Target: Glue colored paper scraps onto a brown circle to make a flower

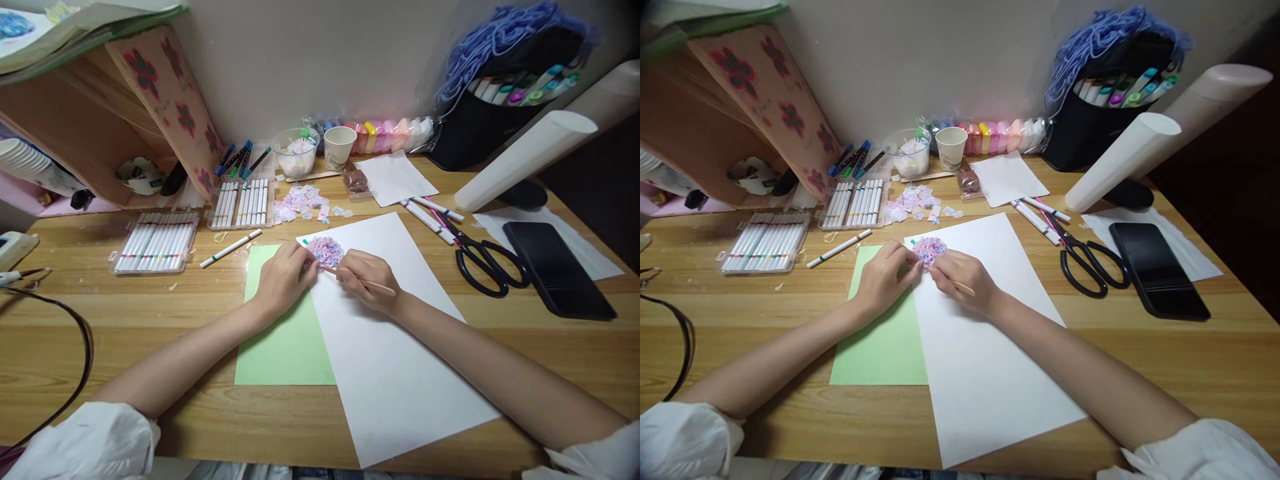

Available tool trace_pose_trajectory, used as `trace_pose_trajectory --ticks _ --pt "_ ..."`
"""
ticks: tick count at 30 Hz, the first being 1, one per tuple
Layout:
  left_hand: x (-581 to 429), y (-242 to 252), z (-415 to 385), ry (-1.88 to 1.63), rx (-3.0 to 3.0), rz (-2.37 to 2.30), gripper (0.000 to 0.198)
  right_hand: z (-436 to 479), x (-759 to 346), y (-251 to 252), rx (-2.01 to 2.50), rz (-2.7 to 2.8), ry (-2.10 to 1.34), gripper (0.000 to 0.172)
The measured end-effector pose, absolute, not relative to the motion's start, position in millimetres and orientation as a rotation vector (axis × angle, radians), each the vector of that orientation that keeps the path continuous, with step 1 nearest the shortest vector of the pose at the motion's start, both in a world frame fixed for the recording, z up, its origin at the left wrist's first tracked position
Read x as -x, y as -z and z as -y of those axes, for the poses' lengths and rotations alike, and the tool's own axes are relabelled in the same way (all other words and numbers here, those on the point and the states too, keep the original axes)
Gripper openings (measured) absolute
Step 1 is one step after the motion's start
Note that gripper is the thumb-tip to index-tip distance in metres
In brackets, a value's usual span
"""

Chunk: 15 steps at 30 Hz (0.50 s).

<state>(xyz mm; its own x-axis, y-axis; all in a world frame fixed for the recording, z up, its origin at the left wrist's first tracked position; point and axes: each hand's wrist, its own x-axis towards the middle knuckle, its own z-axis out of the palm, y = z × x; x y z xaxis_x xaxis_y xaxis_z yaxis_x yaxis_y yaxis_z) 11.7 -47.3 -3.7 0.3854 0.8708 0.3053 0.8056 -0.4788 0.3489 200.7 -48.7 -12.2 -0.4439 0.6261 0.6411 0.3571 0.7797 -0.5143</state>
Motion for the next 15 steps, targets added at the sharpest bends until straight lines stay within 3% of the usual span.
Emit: trace_pose_trajectory --ticks 15 --pt "-9.2 -0.9 45.8 -0.697 -2.251 -1.599 0.023 46.3 -197.5 10.7 0.801 2.084 -0.388 0.029"
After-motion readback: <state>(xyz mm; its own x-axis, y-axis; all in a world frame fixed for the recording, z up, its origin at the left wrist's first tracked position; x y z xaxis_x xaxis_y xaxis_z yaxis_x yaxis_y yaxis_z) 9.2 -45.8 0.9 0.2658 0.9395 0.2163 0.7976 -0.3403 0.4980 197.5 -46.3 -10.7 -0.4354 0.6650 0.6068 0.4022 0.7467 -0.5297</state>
